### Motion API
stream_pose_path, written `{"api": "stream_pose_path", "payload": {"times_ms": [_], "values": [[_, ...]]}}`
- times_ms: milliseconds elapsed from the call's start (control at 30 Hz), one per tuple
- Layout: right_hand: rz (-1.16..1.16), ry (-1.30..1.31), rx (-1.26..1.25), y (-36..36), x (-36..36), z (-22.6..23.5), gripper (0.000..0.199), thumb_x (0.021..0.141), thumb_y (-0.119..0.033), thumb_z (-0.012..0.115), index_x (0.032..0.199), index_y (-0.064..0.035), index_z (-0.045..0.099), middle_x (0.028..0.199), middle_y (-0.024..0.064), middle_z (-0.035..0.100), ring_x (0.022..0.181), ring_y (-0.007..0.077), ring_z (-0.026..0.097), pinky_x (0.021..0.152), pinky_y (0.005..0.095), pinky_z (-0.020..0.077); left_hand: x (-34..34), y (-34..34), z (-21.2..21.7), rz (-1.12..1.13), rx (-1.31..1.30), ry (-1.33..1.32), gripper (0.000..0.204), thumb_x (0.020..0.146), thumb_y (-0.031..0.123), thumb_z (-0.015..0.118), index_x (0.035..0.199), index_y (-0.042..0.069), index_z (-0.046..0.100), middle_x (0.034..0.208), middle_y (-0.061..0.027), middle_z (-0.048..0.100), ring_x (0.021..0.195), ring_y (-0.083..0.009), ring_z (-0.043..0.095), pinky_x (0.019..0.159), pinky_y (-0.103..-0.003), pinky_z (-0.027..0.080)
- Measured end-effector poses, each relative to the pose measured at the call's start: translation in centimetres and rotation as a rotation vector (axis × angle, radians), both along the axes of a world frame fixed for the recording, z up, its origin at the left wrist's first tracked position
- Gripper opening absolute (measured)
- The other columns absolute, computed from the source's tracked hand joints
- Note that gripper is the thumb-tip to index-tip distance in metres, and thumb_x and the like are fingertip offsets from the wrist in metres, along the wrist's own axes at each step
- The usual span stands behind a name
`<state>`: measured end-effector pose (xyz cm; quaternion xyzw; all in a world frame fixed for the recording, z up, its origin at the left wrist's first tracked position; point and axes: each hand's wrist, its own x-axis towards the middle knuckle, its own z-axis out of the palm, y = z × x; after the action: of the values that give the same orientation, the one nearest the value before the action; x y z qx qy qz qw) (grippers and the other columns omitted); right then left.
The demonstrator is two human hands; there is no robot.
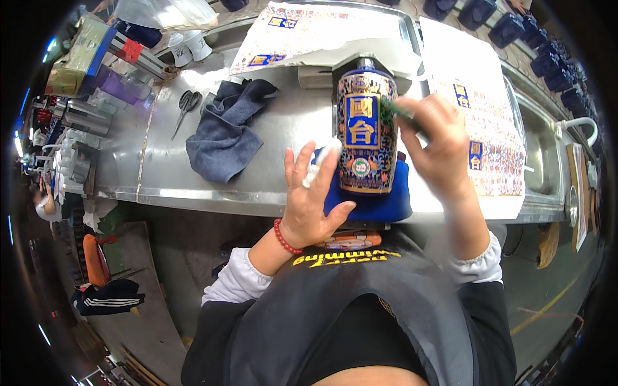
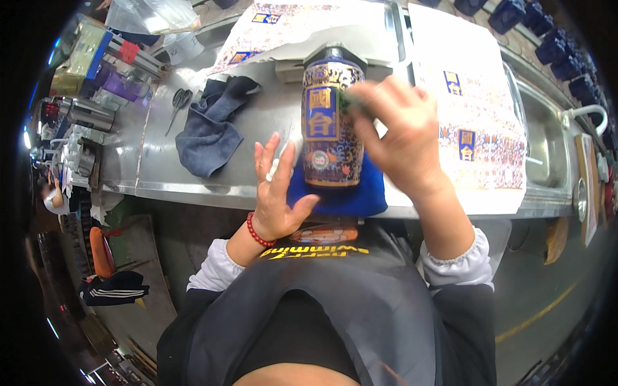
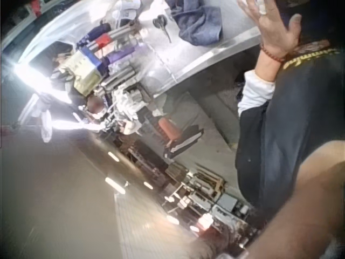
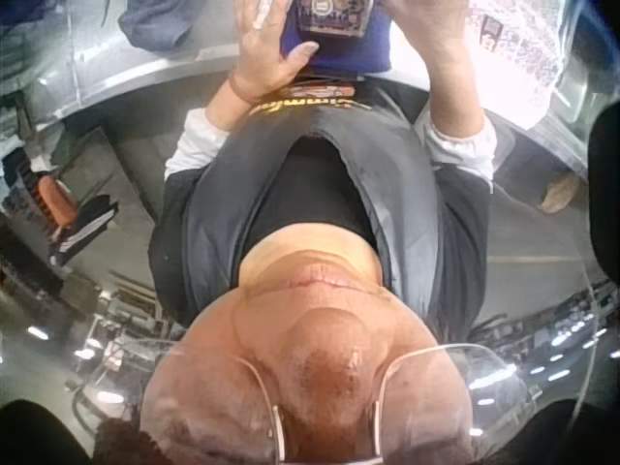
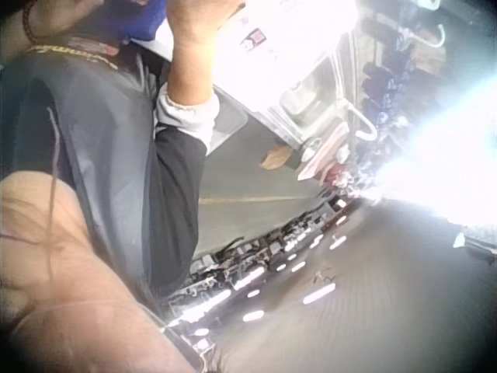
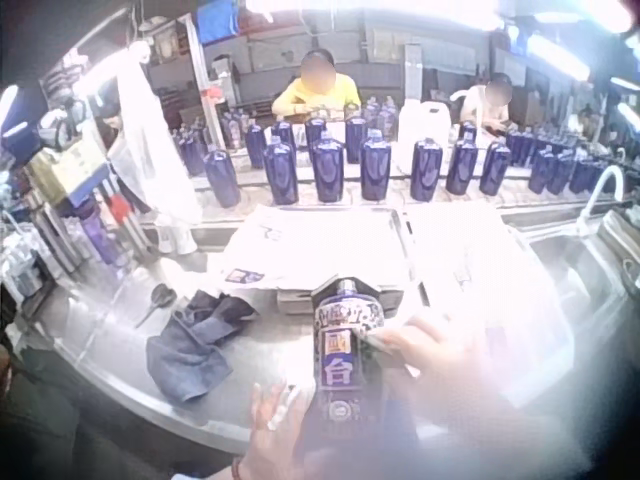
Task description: The person applies a decorative sticker to a cylindrical bottle and uses a green squeegee to smooth it. They rotate the bottle and repeatedly press and rub the sticker surface to remove air bubbles and ensure adhesion.
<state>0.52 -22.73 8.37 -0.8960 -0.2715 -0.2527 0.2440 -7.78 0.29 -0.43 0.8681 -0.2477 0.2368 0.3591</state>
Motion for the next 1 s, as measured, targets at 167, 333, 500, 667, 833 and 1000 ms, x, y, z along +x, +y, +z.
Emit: {"api": "stream_pose_path", "payload": {"times_ms": [167,333,500,667,833,1000], "values": [[0.601,0.375,0.085,0.6,0.9,2.6,0.032,0.075,-0.001,0.078,0.105,-0.0089,0.075,0.083,0.0048,0.063,0.079,0.0237,0.064,0.076,0.0374,0.0487,2.0,-0.8,1.2,0.117,0.057,0.06,0.108,0.078,0.052,0.081,0.153,-0.009,0.033,0.145,-0.0284,0.048,0.14,-0.0456,0.039,0.116,-0.073,0.008],[0.273,-0.132,-0.231,1.8,1.2,4.9,0.03,0.075,0.002,0.074,0.1,-0.0153,0.076,0.078,0.0013,0.059,0.072,0.0185,0.058,0.07,0.0348,0.0376,2.2,-0.9,2.5,0.152,0.173,-0.064,0.114,0.073,0.059,0.082,0.151,-0.011,0.036,0.143,-0.0292,0.051,0.138,-0.0448,0.044,0.113,-0.076,0.008],[0.327,0.388,0.094,2.6,2.3,4.7,0.019,0.08,-0.007,0.075,0.099,-0.0083,0.07,0.082,0.0087,0.063,0.076,0.0288,0.062,0.072,0.0405,0.048,2.3,-1.4,2.4,0.175,0.119,-0.009,0.119,0.07,0.063,0.084,0.149,-0.011,0.036,0.144,-0.0295,0.05,0.143,-0.0438,0.039,0.117,-0.073,0.003],[0.515,0.255,-0.244,4.0,3.7,4.0,0.018,0.084,-0.007,0.073,0.1,-0.0041,0.065,0.085,0.0136,0.067,0.079,0.0327,0.068,0.069,0.0415,0.0514,1.8,-1.7,2.4,0.189,0.159,0.116,0.119,0.067,0.062,0.087,0.149,-0.009,0.037,0.142,-0.026,0.05,0.145,-0.0449,0.034,0.116,-0.075,0.004],[-0.125,0.205,0.191,3.8,4.0,4.2,0.02,0.088,-0.011,0.069,0.105,-0.0032,0.062,0.083,0.0188,0.068,0.076,0.0396,0.069,0.069,0.0474,0.0542,1.7,-1.8,2.7,0.207,0.114,0.054,0.11,0.068,0.059,0.088,0.147,-0.003,0.042,0.142,-0.0179,0.053,0.142,-0.0433,0.037,0.115,-0.074,0.007],[-0.145,0.443,0.359,2.2,3.0,1.2,0.028,0.093,-0.012,0.067,0.117,0.0004,0.059,0.09,0.0231,0.071,0.078,0.0372,0.072,0.072,0.043,0.057,2.0,-1.4,2.2,0.106,0.141,0.077,0.105,0.073,0.055,0.086,0.15,0.0,0.04,0.146,-0.019,0.052,0.142,-0.0434,0.038,0.115,-0.074,0.008]]}}
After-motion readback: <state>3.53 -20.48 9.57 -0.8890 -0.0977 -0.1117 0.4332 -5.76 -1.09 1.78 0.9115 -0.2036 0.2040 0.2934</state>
